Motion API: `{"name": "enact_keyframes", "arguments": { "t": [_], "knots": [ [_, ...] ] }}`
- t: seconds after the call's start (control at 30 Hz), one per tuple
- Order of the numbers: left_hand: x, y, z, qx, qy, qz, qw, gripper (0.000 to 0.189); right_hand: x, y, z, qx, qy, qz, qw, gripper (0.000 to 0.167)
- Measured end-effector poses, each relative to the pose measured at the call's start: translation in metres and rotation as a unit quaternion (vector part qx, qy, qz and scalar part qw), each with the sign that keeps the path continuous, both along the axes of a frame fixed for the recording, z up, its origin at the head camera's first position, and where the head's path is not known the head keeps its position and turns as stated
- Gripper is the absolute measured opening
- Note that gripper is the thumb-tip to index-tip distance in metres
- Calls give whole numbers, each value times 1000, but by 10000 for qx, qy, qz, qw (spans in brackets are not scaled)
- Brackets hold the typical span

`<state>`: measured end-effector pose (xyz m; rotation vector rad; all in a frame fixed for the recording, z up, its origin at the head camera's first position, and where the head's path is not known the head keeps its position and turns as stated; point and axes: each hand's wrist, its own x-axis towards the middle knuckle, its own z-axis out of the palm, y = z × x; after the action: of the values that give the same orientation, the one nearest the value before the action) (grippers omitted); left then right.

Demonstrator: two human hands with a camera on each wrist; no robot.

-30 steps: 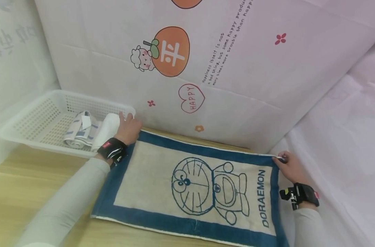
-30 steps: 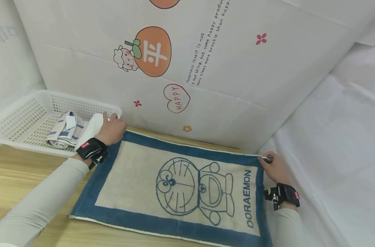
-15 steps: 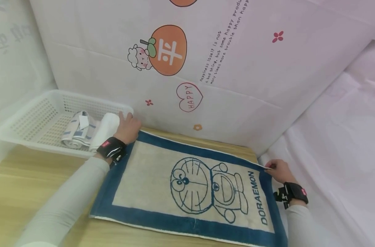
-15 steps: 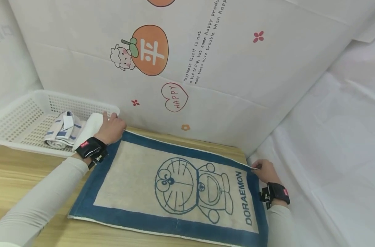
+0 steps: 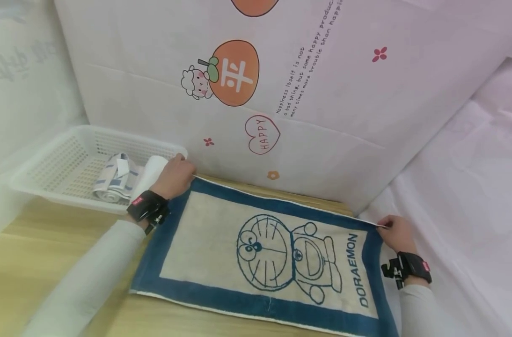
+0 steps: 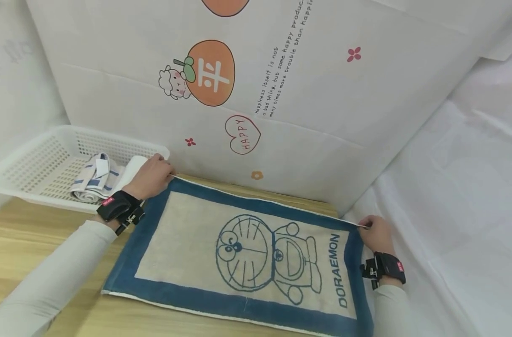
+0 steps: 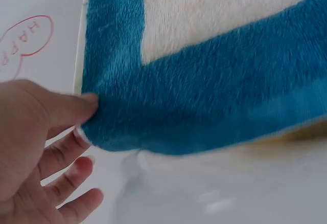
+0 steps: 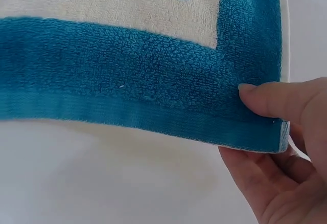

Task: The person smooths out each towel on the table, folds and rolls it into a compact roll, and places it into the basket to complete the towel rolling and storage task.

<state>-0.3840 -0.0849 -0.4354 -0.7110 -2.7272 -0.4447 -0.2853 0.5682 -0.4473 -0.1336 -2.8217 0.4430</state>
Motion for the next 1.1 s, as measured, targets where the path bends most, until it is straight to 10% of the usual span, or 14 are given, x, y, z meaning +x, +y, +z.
{"name": "enact_keyframes", "arguments": {
  "t": [0.63, 0.9, 1.1],
  "knots": [
    [79, -38, 7, 1397, -352, -1123, 9832, 8, 76, 11, -10, 60, 43, -141, 9999, 14],
    [124, -62, -33, 1536, -303, -1078, 9818, 12, 121, -3, -27, -117, -1013, -552, 9933, 17],
    [145, -67, -60, 1566, 416, -1342, 9776, 20, 135, -4, -36, -156, -1437, -519, 9881, 18]
  ]
}}
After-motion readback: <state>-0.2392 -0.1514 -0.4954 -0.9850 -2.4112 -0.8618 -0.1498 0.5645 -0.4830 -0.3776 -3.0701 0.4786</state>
